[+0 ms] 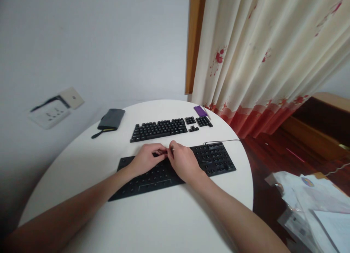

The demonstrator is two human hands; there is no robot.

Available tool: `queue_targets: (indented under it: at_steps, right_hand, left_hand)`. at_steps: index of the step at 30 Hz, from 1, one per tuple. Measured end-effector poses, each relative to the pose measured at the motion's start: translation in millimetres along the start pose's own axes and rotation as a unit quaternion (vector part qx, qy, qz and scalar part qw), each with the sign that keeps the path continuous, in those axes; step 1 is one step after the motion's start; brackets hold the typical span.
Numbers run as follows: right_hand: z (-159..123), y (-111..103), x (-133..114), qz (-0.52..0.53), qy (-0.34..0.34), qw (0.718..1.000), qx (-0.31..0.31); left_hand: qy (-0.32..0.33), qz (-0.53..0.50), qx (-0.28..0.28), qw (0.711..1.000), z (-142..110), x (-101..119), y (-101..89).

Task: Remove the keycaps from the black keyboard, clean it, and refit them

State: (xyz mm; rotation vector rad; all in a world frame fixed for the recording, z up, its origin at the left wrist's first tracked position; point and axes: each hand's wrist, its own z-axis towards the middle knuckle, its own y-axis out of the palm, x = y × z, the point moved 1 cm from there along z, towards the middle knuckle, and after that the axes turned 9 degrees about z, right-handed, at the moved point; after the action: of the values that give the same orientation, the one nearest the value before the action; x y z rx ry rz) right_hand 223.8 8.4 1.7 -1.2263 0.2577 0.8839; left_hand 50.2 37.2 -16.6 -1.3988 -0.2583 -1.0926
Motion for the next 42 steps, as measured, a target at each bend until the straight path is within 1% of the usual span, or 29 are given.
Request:
queue_targets:
  at_steps: [2,8,14,19,21,23,26,28,30,31,32,33,35,37,38,42]
  right_hand:
    - [-1,1,0,-0.012,0.003,1.0,-0.002]
    - [-5,3,2,0.0,0.011,1.0,-0.016]
    - [-6,11,-1,-0.039,0.01,0.999,-0.035]
    - [-4,11,-2,-0.06,0.027,0.997,-0.042]
    - [-3,8,-2,-0.081,0.044,0.995,-0.034]
    - [-2,5,1,-0.104,0.077,0.991,-0.017]
    - [0,-3,8,-0.098,0.116,0.988,0.021]
    - [2,-10,14,-0.066,0.098,0.99,0.071]
    - [4,-17,19,-0.017,0.049,0.991,0.119]
    - [5,-20,22,0.013,0.023,0.991,0.131]
    - [5,-22,24,0.046,-0.002,0.991,0.127]
    - [5,-23,26,0.076,-0.024,0.991,0.11]
    - [4,-23,28,0.114,-0.058,0.99,0.052]
    - [2,-21,28,0.116,-0.075,0.99,0.0]
    - [1,-19,28,0.106,-0.076,0.991,-0.013]
    - [-2,-15,26,0.057,-0.061,0.996,-0.009]
  left_hand:
    - [0.007,0.012,0.004,1.0,0,2,-0.7]
    - [0.015,0.02,0.003,1.0,0,3,-1.2]
    - [0.043,0.073,0.016,0.996,0,-1,-0.6]
    - [0.057,0.074,0.029,0.995,-1,-1,0.8]
    - [0.065,0.076,0.037,0.994,-2,1,1.0]
    - [0.073,0.082,0.053,0.993,-2,2,0.6]
    - [0.068,0.076,0.077,0.992,-2,3,-0.7]
    - [0.053,0.055,0.084,0.994,-1,2,-1.4]
    - [0.04,0.031,0.084,0.995,1,0,-1.9]
    - [0.034,0.021,0.081,0.996,1,-1,-2.0]
    - [0.028,0.012,0.077,0.997,2,-2,-2.1]
    - [0.023,0.004,0.074,0.997,2,-2,-2.3]
    - [0.013,-0.008,0.069,0.997,2,-3,-2.6]
    - [0.008,-0.017,0.067,0.998,2,-3,-2.9]
    - [0.007,-0.02,0.065,0.998,2,-3,-3.0]
    - [0.002,-0.037,0.044,0.998,3,-4,-2.7]
